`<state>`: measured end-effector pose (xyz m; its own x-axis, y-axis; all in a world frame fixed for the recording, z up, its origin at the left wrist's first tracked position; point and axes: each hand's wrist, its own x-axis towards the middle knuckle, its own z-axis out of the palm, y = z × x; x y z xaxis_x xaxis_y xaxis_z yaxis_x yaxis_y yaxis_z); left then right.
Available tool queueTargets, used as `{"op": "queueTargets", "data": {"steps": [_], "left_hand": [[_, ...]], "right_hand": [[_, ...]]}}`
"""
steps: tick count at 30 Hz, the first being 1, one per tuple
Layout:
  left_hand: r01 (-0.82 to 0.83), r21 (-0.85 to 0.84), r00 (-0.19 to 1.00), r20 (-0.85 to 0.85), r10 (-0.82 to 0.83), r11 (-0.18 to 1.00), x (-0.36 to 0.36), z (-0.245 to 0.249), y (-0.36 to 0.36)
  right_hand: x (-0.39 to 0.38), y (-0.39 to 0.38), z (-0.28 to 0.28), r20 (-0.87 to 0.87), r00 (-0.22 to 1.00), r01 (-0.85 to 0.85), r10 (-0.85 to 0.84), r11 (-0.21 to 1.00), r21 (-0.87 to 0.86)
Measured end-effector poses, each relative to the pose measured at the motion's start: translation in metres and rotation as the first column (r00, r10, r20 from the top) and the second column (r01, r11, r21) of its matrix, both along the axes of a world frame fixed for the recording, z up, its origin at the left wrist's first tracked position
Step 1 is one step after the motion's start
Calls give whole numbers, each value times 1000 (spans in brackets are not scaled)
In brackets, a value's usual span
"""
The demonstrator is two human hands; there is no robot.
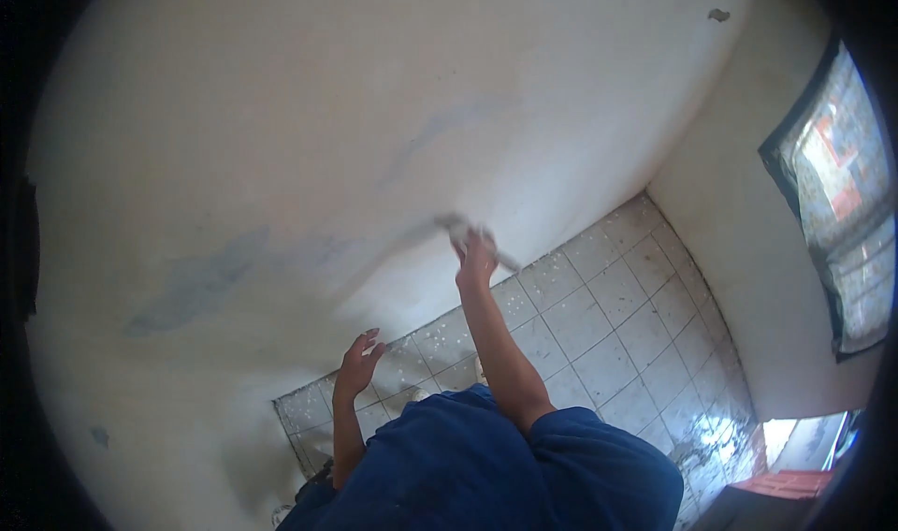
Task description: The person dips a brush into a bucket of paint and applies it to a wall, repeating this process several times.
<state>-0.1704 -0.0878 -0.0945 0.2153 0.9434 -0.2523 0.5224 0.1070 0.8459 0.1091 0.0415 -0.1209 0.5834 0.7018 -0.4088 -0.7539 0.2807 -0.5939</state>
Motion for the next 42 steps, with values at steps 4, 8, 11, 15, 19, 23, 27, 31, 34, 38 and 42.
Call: {"op": "queueTargets", "data": {"steps": [4,8,11,15,19,23,27,31,34,38,42], "left_hand": [[-10,-59,999,-42,8,998,1,-1,-10],[-13,-71,999,-42,10,997,5,-12,-11],[-17,-77,999,-51,13,997,9,0,-12],[-44,-64,998,-40,42,997,-1,-5,-15],[-34,-65,996,-79,29,997,-6,-7,-13],[-12,-26,997,-71,11,1000,-6,-9,-8],[4,-26,998,-60,-5,1000,-1,-9,-9],[-28,-38,998,-66,25,999,-5,-6,-14],[-51,-21,997,-61,49,998,-20,-14,-8],[-37,-75,995,-94,30,997,-27,-15,-23],[-37,-73,995,-91,30,997,-26,-21,-21]], "right_hand": [[0,-31,241,174,983,-49,-53,846,531],[-30,-22,260,153,980,18,-126,825,565],[-60,-1,118,160,986,-4,-44,958,288],[-66,-48,24,-91,994,-81,56,950,-300],[-52,-13,86,10,996,-93,92,988,123],[-49,-29,244,114,993,-73,16,850,522],[-79,-14,187,115,993,-59,18,929,364],[-93,-35,7,40,994,-99,106,983,-153],[-79,-27,28,-12,998,-64,63,993,-104],[-59,-18,224,92,995,-83,44,871,484],[-60,-27,262,148,988,-51,-31,853,519]]}}
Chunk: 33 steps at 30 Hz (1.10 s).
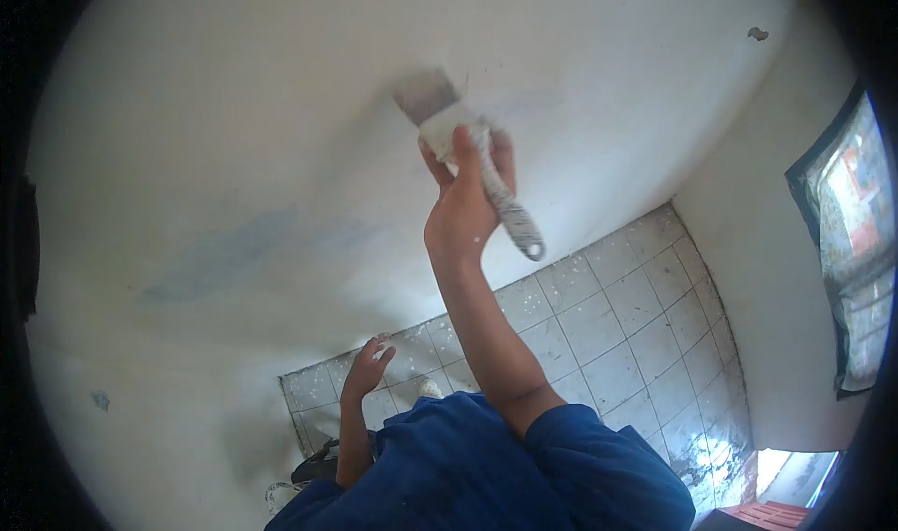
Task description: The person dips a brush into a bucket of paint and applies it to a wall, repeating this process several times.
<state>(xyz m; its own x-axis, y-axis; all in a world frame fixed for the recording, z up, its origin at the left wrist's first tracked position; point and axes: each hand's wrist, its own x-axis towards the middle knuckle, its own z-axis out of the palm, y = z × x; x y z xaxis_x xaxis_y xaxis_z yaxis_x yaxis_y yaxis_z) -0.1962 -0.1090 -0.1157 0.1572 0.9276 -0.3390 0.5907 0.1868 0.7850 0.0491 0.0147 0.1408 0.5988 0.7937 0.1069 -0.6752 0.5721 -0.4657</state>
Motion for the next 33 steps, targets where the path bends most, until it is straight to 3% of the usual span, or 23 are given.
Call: {"op": "queueTargets", "data": {"steps": [4,6,7,10,12,14,16,17,18,21,23,24,26,29,31,32,33], "left_hand": [[-17,3,999,45,17,1000,8,3,-6],[-16,15,999,34,16,1000,8,-2,-12],[-11,30,1000,21,10,1000,4,-2,-9],[-17,18,1000,2,17,1000,-2,2,2],[-5,-12,1000,-8,5,1000,0,0,-7],[21,-6,1000,-20,-22,1000,0,3,-3],[23,5,999,-26,-23,1000,0,6,3],[23,8,1000,-21,-23,1000,2,6,3],[23,8,1000,-16,-23,1000,5,5,1],[22,-12,1000,-6,-22,1000,11,2,1],[13,-16,1000,15,-13,1000,13,9,2],[10,-21,1000,24,-9,1000,14,12,2],[21,6,1000,-21,-21,1000,11,9,7],[42,31,999,-26,-41,999,14,8,7],[47,53,999,-11,-47,998,18,12,12],[43,61,999,-2,-43,997,21,16,14],[36,71,999,9,-36,997,25,19,16]], "right_hand": [[-29,8,-188,-44,999,-15,-5,897,-441],[-28,-27,-283,-148,989,-128,31,693,-710],[-21,-35,-298,-131,991,-129,38,556,-821],[2,9,-255,-108,993,-106,57,837,-537],[11,22,-122,-28,999,-43,36,957,-286],[15,10,-24,62,998,16,-11,997,-77],[16,0,7,61,998,11,-13,1000,26],[17,-1,12,68,998,7,-12,997,75],[12,7,-10,15,999,37,-36,999,-36],[-3,24,-158,-4,996,85,-92,937,-339],[-4,2,-248,-108,992,-17,-61,796,-605],[-2,-6,-267,-133,989,-52,-67,680,-731],[9,10,-243,-155,987,-55,-50,792,-608],[34,33,-110,-131,991,-13,-28,954,-301],[43,25,-14,-79,995,47,-55,994,-97],[46,22,9,-43,997,67,-66,998,10],[47,23,7,-47,995,92,-92,996,0]]}}
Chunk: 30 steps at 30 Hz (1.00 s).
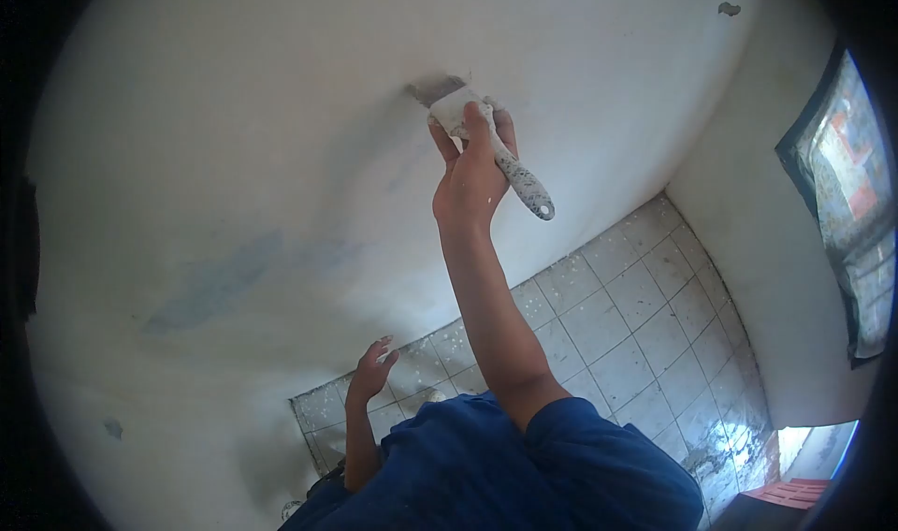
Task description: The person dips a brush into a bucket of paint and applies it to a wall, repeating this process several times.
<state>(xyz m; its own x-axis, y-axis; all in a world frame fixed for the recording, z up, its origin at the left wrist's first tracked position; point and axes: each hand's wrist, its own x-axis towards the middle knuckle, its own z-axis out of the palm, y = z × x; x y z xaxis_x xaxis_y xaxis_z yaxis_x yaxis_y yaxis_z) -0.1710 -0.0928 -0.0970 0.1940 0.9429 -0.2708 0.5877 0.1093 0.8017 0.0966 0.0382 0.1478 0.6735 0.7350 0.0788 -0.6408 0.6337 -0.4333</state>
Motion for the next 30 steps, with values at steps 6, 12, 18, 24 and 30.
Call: {"op": "queueTargets", "data": {"steps": [6,12,18,24,30], "left_hand": [[10,-45,1000,-17,-11,999,10,0,-2],[34,-49,999,-25,-35,998,4,-5,0],[50,-31,998,-39,-51,998,19,3,9],[43,-58,999,-7,-43,997,35,5,5],[58,-26,998,-37,-59,998,24,-8,7]], "right_hand": [[-17,-4,-224,-146,989,-57,-31,825,-562],[23,18,-153,-88,995,-64,39,953,-297],[31,-8,27,42,995,87,-92,989,121],[9,-1,-254,-232,970,-75,-74,814,-576],[62,25,-107,-92,996,-28,5,968,-248]]}}
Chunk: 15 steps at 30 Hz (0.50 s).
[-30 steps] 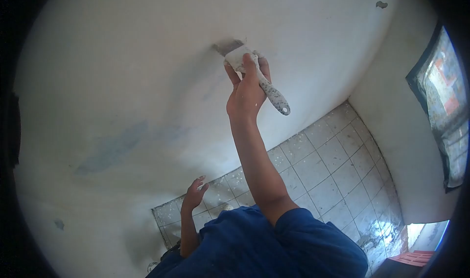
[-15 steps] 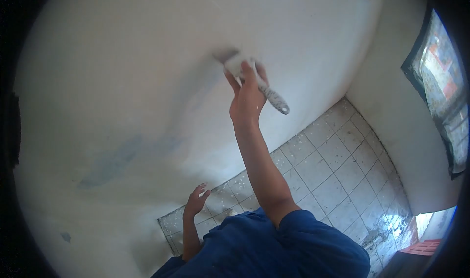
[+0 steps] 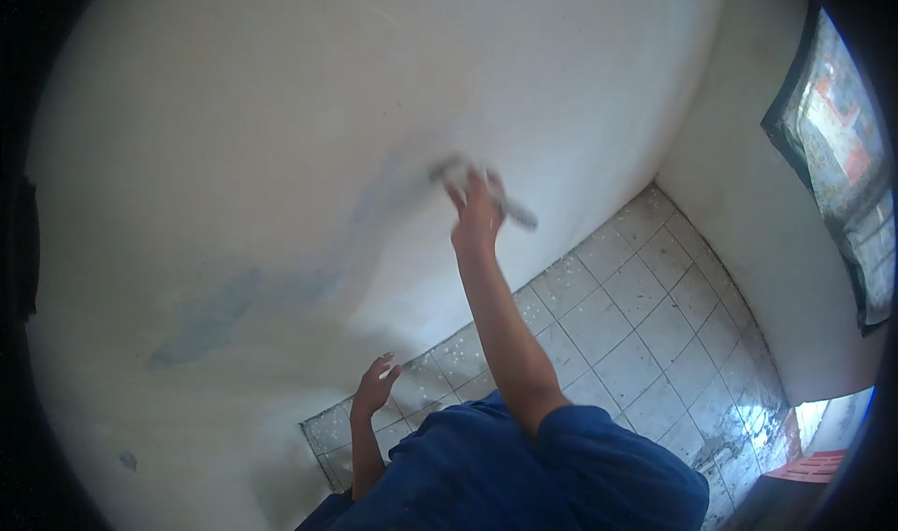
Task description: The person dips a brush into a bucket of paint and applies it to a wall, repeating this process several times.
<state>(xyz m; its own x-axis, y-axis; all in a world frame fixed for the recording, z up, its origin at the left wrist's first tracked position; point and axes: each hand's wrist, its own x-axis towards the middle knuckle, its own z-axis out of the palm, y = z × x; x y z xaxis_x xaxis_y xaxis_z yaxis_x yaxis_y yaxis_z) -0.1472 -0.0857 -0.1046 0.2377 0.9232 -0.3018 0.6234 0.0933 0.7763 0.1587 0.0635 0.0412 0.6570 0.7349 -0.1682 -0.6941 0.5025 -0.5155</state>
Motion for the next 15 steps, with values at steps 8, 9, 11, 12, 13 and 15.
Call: {"op": "queueTargets", "data": {"steps": [8,9,11,12,13,15], "left_hand": [[0,36,1000,-15,1,999,16,-4,7],[15,51,1000,-11,-14,999,18,-6,9],[-10,23,1000,6,9,1000,22,0,9],[-20,8,1000,10,20,1000,22,4,8],[-17,5,1000,-2,17,1000,20,3,9],[-7,2,1000,-21,7,1000,20,0,10]], "right_hand": [[-9,3,11,50,997,57,-61,995,81],[-15,2,-52,-1,998,67,-67,997,-31],[-30,-24,-140,-80,996,2,-37,919,-393],[-30,-34,-169,-127,991,-19,-51,865,-501],[-28,-36,-178,-171,983,-46,-71,802,-596],[-7,-13,-141,-88,996,1,-27,960,-280]]}}
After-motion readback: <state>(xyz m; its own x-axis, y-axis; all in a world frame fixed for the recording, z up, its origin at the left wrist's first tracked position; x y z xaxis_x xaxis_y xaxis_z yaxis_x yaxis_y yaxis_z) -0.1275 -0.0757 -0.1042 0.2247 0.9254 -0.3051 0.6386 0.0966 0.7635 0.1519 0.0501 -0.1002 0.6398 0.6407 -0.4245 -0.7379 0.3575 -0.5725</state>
